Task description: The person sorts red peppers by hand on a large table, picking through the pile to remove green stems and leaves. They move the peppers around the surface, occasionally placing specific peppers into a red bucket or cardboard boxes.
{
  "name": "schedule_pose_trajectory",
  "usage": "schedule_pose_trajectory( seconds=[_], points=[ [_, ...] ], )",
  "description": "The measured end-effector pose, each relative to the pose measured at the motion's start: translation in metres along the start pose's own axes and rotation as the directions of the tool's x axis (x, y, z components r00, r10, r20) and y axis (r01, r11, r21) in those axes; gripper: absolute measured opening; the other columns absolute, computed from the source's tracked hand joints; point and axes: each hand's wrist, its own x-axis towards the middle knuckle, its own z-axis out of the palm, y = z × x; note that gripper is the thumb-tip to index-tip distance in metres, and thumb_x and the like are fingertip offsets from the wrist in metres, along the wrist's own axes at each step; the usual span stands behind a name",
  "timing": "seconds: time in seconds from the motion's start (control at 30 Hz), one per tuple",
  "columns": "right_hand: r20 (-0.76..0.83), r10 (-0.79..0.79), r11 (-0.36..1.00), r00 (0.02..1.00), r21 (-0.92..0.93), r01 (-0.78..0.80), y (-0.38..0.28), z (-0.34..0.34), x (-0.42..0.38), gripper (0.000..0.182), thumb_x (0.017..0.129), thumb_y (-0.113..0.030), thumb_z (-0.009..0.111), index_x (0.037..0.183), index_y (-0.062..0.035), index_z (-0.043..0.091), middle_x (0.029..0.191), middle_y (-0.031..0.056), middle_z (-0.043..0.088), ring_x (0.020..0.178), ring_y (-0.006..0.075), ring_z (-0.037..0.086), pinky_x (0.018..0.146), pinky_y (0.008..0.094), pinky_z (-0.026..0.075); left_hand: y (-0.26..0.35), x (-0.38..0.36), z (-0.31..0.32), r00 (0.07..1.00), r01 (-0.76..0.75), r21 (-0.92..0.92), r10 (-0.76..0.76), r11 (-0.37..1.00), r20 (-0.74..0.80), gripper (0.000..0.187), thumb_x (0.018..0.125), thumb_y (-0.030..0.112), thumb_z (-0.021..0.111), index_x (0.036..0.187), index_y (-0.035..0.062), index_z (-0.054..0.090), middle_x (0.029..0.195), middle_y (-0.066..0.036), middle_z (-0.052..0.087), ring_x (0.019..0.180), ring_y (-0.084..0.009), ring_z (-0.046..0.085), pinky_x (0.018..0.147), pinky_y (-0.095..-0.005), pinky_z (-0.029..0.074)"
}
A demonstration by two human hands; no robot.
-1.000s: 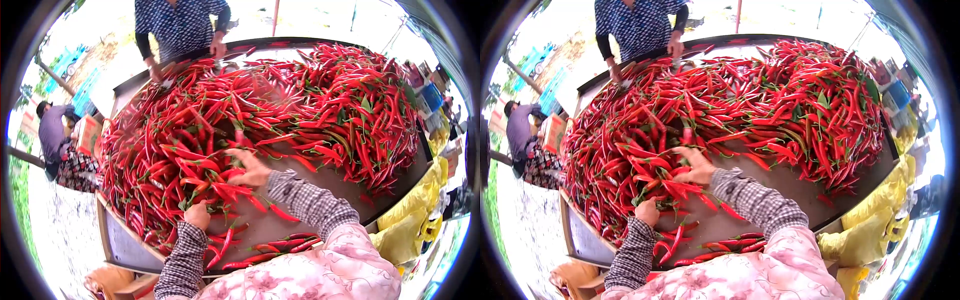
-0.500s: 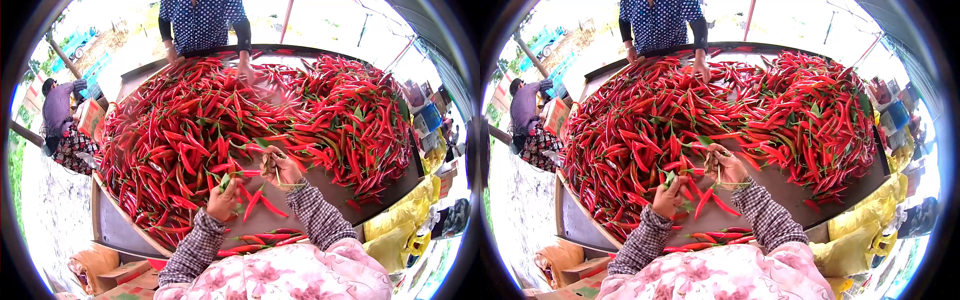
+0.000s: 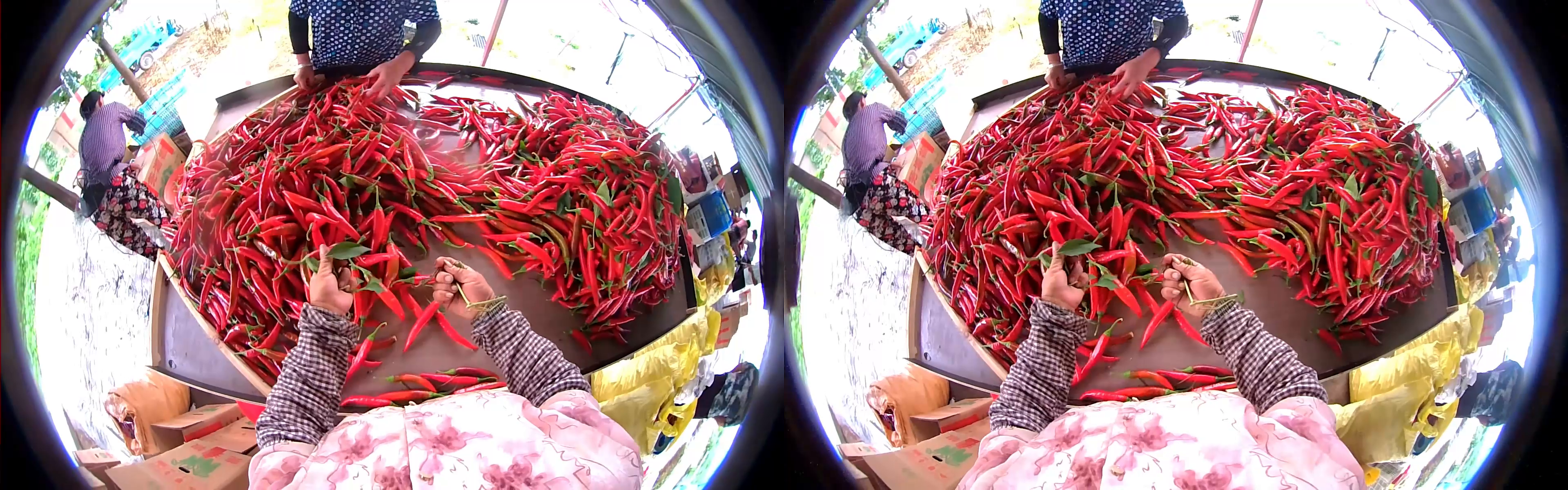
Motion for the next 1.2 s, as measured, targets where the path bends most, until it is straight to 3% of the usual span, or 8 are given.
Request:
schedule_pose_trajectory(
  seconds=[0.17, 0.33, 0.4, 0.5, 0.8, 1.0, 1.1, 1.2],
  points=[
    [-0.148, -0.471, 0.858, 0.870, -0.306, 0.412, 0.034, 0.020, 0.011, 0.016, 0.093, -0.004, 0.046, 0.108, -0.0035, 0.052, 0.081, 0.0025, 0.053, 0.070, 0.0128, 0.052, 0.071, 0.0296, 0.048, -0.041, -0.020, -0.013, 0.964, 0.251, 0.218, -0.265, 0.943, 0.036, 0.029, 0.093, 0.041, 0.050, 0.092, 0.0131, 0.058, 0.069, 0.004, 0.053, 0.045, -0.0059, 0.034, 0.041, -0.0221, 0.028],
    [0.060, -0.487, 0.353, 0.871, -0.899, 0.259, 0.085, -0.002, 0.005, 0.013, 0.093, -0.010, 0.050, 0.105, -0.0047, 0.051, 0.097, 0.0043, 0.058, 0.095, 0.0114, 0.052, 0.087, 0.0267, 0.042, -0.067, -0.086, 0.013, 0.913, 0.148, 0.598, -0.342, 0.788, 0.224, 0.036, 0.090, 0.044, 0.054, 0.091, 0.0080, 0.058, 0.062, 0.006, 0.045, 0.047, -0.0035, 0.038, 0.041, -0.0219, 0.027],
    [0.439, -0.384, -0.452, 0.812, -0.856, 0.249, 0.087, -0.018, 0.006, 0.013, 0.091, -0.012, 0.052, 0.100, -0.0025, 0.053, 0.094, 0.0071, 0.059, 0.090, 0.0126, 0.053, 0.083, 0.0268, 0.043, -0.067, -0.086, 0.002, 0.886, 0.196, 0.733, -0.438, 0.651, 0.152, 0.035, 0.088, 0.044, 0.056, 0.083, 0.0093, 0.055, 0.061, 0.005, 0.044, 0.045, -0.0044, 0.035, 0.040, -0.0210, 0.025],
    [0.023, -0.191, 0.238, 0.981, -0.969, 0.069, 0.083, -0.023, 0.002, 0.009, 0.089, -0.008, 0.051, 0.093, -0.0027, 0.057, 0.088, 0.0103, 0.060, 0.084, 0.0166, 0.056, 0.076, 0.0283, 0.045, -0.070, -0.073, -0.035, 0.805, 0.294, 0.670, -0.554, 0.682, 0.212, 0.031, 0.089, 0.038, 0.058, 0.079, 0.0095, 0.056, 0.057, 0.005, 0.042, 0.044, -0.0045, 0.032, 0.039, -0.0218, 0.024],
    [-0.064, -0.518, -0.618, 0.853, -0.661, -0.425, 0.031, -0.049, 0.077, 0.034, 0.080, -0.037, 0.064, 0.087, -0.0042, 0.059, 0.094, 0.0176, 0.060, 0.093, 0.0329, 0.056, 0.079, 0.0419, 0.044, -0.057, -0.075, -0.071, 0.899, 0.434, 0.474, -0.405, 0.766, -0.167, 0.034, 0.087, 0.031, 0.063, 0.064, 0.0133, 0.045, 0.049, 0.005, 0.034, 0.042, -0.0086, 0.029, 0.041, -0.0273, 0.026],
    [0.113, -0.543, -0.540, 0.832, -0.806, -0.243, 0.029, -0.080, 0.066, 0.026, 0.083, -0.028, 0.061, 0.076, -0.0030, 0.061, 0.070, 0.0132, 0.062, 0.071, 0.0322, 0.061, 0.064, 0.0406, 0.046, -0.060, -0.073, -0.074, 0.956, 0.283, 0.242, -0.295, 0.928, 0.013, 0.032, 0.091, 0.033, 0.056, 0.069, 0.0110, 0.047, 0.052, 0.004, 0.036, 0.045, -0.0110, 0.036, 0.053, -0.0315, 0.044],
    [-0.201, -0.610, 0.159, 0.766, -0.979, -0.130, 0.033, -0.079, 0.044, 0.021, 0.086, -0.019, 0.059, 0.076, -0.0002, 0.059, 0.062, 0.0077, 0.055, 0.057, 0.0114, 0.049, 0.053, 0.0300, 0.040, -0.052, -0.072, -0.075, 0.892, 0.429, 0.311, -0.452, 0.848, 0.000, 0.030, 0.094, 0.034, 0.049, 0.089, 0.0056, 0.056, 0.059, 0.000, 0.043, 0.052, -0.0144, 0.048, 0.057, -0.0329, 0.047],
    [0.030, -0.589, 0.050, 0.808, -0.996, 0.073, 0.066, -0.038, 0.022, 0.020, 0.088, -0.019, 0.058, 0.083, 0.0001, 0.060, 0.068, 0.0097, 0.058, 0.060, 0.0149, 0.054, 0.055, 0.0289, 0.043, -0.059, -0.071, -0.063, 0.840, 0.476, 0.375, -0.538, 0.795, 0.075, 0.034, 0.095, 0.037, 0.044, 0.106, 0.0077, 0.057, 0.072, -0.002, 0.054, 0.069, -0.0169, 0.060, 0.058, -0.0366, 0.049]
  ],
)
